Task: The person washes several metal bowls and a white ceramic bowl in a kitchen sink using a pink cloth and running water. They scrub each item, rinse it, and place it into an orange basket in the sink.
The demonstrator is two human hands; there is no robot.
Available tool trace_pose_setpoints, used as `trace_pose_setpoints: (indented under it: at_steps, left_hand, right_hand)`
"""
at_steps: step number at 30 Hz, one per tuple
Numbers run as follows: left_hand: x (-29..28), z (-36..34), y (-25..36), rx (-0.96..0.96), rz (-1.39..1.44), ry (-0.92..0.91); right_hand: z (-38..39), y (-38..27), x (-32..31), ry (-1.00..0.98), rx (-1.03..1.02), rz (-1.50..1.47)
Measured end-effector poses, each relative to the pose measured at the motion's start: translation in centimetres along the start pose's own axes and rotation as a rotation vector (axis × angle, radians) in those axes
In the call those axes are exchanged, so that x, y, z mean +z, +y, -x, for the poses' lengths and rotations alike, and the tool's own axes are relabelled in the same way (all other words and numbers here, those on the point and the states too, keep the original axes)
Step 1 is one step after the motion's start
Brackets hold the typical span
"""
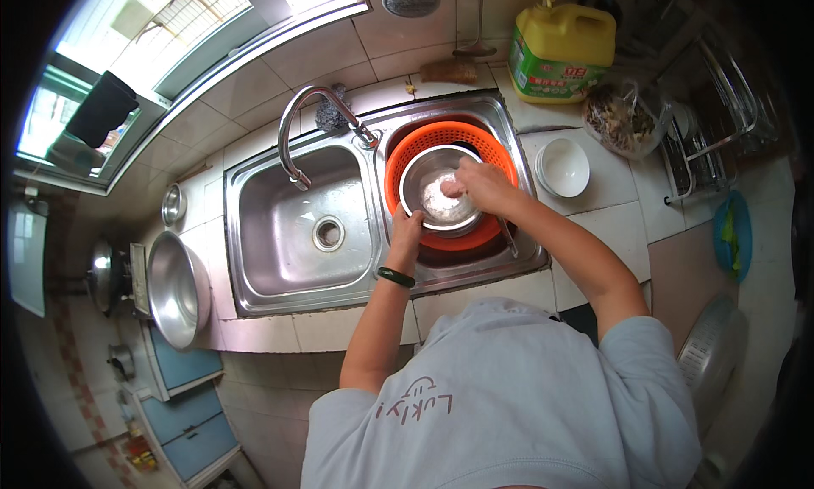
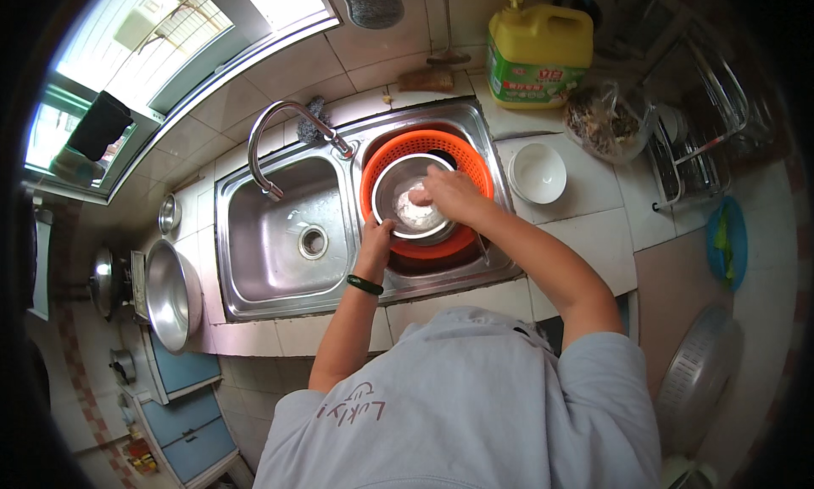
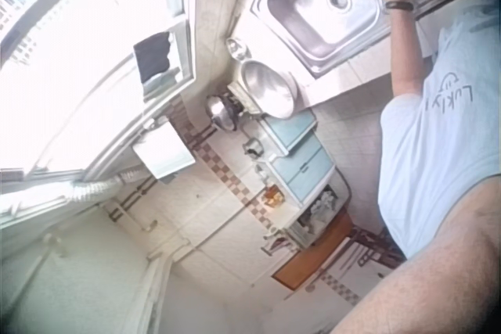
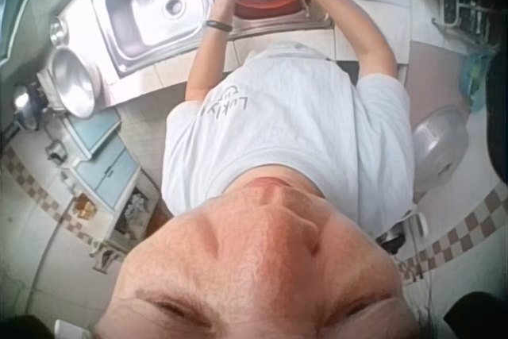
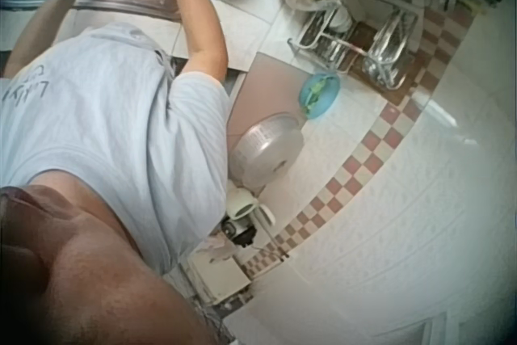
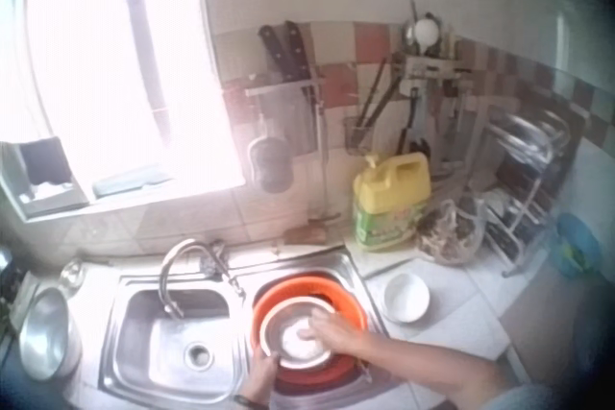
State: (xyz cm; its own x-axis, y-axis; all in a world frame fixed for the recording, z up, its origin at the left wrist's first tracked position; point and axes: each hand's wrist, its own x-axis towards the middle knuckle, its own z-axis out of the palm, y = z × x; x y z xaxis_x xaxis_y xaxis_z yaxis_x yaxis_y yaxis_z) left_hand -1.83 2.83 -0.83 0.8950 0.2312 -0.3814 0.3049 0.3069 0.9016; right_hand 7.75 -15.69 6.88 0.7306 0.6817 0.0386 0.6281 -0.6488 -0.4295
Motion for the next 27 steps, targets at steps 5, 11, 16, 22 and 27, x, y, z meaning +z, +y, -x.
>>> trace_pose_setpoints:
  at_steps: [5, 11, 16, 22, 27]
  left_hand:
    - [1.7, -0.4, -2.2, -0.208, 0.277, 0.065]
    - [4.0, -0.9, -3.5, -0.474, 0.715, 0.035]
    - [7.0, -0.5, -3.0, -0.487, 1.012, -0.207]
    - [5.2, 0.5, -3.9, -0.649, 1.088, -0.351]
    - [4.4, 1.8, -3.9, -0.659, 0.849, -0.323]
  right_hand:
    - [1.3, -1.2, -4.2, 0.439, 0.074, -0.216]
    - [3.6, -2.3, -3.0, 0.703, 0.159, -0.450]
    - [4.0, -4.3, 0.1, 0.617, -0.087, -0.118]
    - [0.5, -2.6, -0.2, 0.475, -0.097, -0.285]
    - [-4.0, -0.3, -0.1, 0.251, 0.030, -0.861]
